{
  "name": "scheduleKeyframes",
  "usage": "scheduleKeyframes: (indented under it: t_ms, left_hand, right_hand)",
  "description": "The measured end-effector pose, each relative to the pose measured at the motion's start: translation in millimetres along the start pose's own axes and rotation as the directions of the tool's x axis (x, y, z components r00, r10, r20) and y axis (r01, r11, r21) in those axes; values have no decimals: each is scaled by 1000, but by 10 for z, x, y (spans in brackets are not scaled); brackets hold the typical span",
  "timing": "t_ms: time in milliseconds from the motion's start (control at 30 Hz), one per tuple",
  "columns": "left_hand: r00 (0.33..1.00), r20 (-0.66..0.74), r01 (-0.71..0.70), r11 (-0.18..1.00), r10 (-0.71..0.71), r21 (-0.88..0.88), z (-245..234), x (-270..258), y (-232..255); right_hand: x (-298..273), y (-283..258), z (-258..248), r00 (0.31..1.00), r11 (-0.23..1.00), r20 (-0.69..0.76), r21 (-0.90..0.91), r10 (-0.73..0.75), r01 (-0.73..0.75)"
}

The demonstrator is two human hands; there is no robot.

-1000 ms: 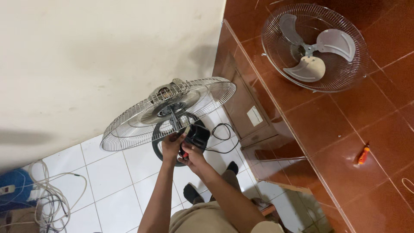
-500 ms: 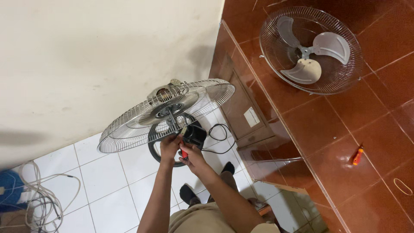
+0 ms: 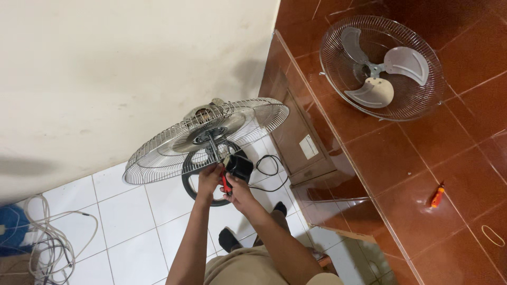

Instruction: The person uses a screwdriver to loosen and remove the front grill of a standing fan. They then detach the grill and place it on the floor next to the fan.

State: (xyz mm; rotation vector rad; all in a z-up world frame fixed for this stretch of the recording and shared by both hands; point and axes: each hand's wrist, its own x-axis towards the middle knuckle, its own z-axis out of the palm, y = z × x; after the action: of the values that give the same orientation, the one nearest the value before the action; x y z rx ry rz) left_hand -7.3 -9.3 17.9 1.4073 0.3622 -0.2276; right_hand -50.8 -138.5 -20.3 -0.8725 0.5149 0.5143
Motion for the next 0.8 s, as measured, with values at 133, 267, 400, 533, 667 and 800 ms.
scheduleKeyframes:
  t_ms: [133,267,400,533,667,800]
  left_hand:
    - [993,-93,-65,996,70,54,88,-36,85]
    - [981,-180,-38,980,74,198,160,-51,194]
    - [981,-174,-64,992,82,108,180,-20,164]
    - [994,-104,38,997,-44,-65,119,18,86]
    - [996,-22,89,993,-91,-82,21,-11,57]
    - [996,34,85,988,-81,-133,-54,-23,43]
  right_hand:
    - [-1,-10,14,999,999,-36,-18,-27,27]
    - [-20,-97,58,995,996,-82,-70,-53,47]
    - [-23,-128,75,989,994,-126,-86,-83,73]
    - [14,-103,61,996,995,-87,99,6,3]
    - [40,-11,30,996,988,-14,126,89,-86]
    - [71,92,34,1000,995,-8,99,26,-25]
